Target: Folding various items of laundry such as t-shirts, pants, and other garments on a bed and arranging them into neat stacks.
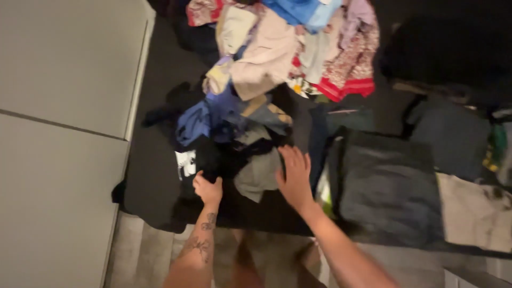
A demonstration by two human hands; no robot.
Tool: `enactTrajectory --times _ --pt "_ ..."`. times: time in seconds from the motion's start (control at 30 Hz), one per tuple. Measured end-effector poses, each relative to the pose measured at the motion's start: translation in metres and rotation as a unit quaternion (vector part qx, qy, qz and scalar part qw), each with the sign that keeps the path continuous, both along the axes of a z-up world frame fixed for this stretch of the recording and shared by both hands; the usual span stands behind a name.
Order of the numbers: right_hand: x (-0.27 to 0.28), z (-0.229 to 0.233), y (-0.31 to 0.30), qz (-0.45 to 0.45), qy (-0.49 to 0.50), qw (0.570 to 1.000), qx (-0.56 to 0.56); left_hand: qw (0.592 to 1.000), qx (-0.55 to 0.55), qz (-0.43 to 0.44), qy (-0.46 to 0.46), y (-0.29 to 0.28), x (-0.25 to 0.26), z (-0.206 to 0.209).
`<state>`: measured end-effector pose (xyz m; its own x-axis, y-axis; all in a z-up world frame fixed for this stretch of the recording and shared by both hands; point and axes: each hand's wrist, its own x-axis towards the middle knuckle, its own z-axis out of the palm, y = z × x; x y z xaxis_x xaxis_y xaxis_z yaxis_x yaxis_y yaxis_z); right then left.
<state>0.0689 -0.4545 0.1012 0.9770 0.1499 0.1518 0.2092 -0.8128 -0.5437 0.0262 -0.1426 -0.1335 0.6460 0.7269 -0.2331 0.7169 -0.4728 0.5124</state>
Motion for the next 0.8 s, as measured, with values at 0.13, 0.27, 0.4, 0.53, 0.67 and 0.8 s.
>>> enactTrajectory --times 0.13,0.27,0.4,0.53,0.67,0.8 --pt "-0.020 -0.040 0.062 0.009 0.069 0.997 -0.017 0.973 -0.113 0.082 0.184 0.050 -0.002 0.061" --pt "-0.020 -0.050 0.109 0.044 0.240 0.970 -0.009 0.956 -0.255 0.045 0.137 0.093 0.005 0.046" --pt "-0.003 -0.050 0.150 0.073 0.296 0.952 0.026 0.928 -0.346 -0.108 0.087 0.064 0.053 0.162" --pt "0.044 0.004 0.178 0.061 0.247 0.959 0.125 0.886 -0.375 -0.240 0.127 0.034 0.115 0.319" --pt "0.078 0.024 0.162 -0.076 0.220 0.953 0.192 0.850 -0.447 -0.280 0.022 0.033 0.140 0.347" --pt "0.102 0.022 0.127 -0.135 0.172 0.955 0.201 0.815 -0.460 -0.349 -0.051 0.013 0.149 0.409"
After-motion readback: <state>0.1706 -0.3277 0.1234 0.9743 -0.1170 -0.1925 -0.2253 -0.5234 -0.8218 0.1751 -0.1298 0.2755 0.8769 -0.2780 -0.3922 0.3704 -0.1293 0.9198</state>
